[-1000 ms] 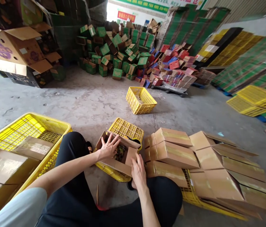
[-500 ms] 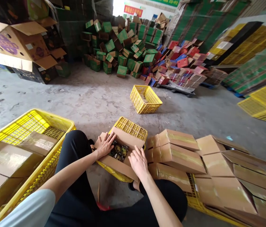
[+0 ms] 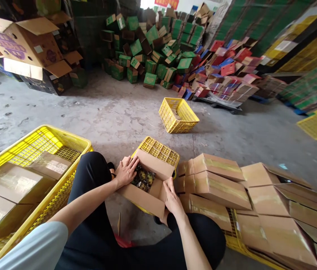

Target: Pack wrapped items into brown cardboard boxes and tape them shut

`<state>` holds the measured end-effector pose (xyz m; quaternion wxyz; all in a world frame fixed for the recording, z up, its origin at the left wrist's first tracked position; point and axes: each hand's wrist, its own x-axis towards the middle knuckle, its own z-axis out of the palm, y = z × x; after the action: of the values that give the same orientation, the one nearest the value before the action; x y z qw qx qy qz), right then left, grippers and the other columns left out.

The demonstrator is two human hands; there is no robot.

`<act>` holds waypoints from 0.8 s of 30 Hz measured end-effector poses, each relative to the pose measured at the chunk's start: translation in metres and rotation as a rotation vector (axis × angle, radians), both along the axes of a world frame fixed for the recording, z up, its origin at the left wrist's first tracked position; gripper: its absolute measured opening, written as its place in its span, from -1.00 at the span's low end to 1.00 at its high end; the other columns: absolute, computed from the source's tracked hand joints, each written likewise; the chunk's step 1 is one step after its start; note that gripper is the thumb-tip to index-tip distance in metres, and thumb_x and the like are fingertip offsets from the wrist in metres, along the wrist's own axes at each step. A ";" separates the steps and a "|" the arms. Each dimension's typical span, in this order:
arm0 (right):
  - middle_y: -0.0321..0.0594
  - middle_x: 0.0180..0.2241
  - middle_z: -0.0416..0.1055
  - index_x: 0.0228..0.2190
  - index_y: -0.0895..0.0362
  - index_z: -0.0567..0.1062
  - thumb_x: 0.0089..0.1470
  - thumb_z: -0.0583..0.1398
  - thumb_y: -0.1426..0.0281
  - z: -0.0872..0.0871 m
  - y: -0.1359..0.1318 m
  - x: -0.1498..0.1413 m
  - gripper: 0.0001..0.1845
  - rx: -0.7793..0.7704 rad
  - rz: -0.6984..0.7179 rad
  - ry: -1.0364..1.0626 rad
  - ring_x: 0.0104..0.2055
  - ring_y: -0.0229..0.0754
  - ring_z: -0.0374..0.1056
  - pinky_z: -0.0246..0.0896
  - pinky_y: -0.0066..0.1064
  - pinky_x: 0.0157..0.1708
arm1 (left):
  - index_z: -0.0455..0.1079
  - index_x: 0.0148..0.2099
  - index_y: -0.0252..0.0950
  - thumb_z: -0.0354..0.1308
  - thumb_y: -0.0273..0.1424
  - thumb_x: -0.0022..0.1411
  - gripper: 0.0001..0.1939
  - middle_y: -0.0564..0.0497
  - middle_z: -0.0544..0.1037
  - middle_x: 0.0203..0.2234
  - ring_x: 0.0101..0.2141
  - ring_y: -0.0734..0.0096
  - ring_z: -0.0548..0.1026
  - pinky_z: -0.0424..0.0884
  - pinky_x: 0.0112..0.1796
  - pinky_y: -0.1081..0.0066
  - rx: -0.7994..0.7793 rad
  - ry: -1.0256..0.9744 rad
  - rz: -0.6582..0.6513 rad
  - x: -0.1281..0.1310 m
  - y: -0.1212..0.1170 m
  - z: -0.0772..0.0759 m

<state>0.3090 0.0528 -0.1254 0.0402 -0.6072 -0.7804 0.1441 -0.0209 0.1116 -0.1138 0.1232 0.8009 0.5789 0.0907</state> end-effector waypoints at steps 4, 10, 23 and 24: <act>-0.04 0.50 -0.02 0.41 0.04 0.22 0.12 -0.03 0.73 0.009 0.003 -0.007 -0.13 0.178 -0.026 0.081 0.52 0.10 -0.08 0.12 0.04 0.39 | -0.18 0.58 -0.14 0.01 -0.36 0.42 -0.21 -0.12 -0.10 0.52 0.47 -0.23 -0.14 0.06 0.26 -0.40 0.003 -0.019 -0.009 -0.001 0.002 -0.002; 0.10 0.44 0.11 0.36 0.18 0.29 0.35 0.05 0.41 0.036 0.021 -0.069 -0.41 -0.042 -0.022 0.132 0.47 0.05 0.08 0.05 -0.07 0.43 | 0.16 0.47 -0.32 0.02 -0.50 0.38 -0.36 -0.24 0.06 0.48 0.47 -0.12 -0.04 -0.02 0.34 -0.30 0.113 -0.077 -0.131 0.001 0.008 0.007; -0.03 0.36 0.29 0.04 0.00 0.63 0.15 0.27 0.56 0.031 0.048 -0.086 -0.55 -0.287 0.127 -0.077 0.47 0.09 0.07 0.18 0.04 0.34 | 0.09 0.50 -0.34 0.17 -0.53 0.18 -0.15 -0.20 -0.03 0.50 0.47 -0.01 -0.02 0.05 0.40 0.03 -0.136 -0.060 -0.345 -0.035 0.045 0.011; -0.03 0.35 0.31 0.04 0.02 0.63 0.18 0.25 0.56 0.035 0.044 -0.078 -0.57 -0.279 0.116 -0.100 0.46 0.08 0.10 0.18 -0.03 0.34 | 0.11 0.49 -0.34 0.18 -0.52 0.19 -0.17 -0.21 -0.03 0.50 0.47 -0.03 -0.03 0.03 0.40 0.00 -0.131 -0.043 -0.343 -0.034 0.042 0.011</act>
<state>0.2311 0.0967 -0.0900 -0.0915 -0.5670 -0.7877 0.2228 -0.0545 0.1534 -0.1029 0.2012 0.8760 0.4357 0.0478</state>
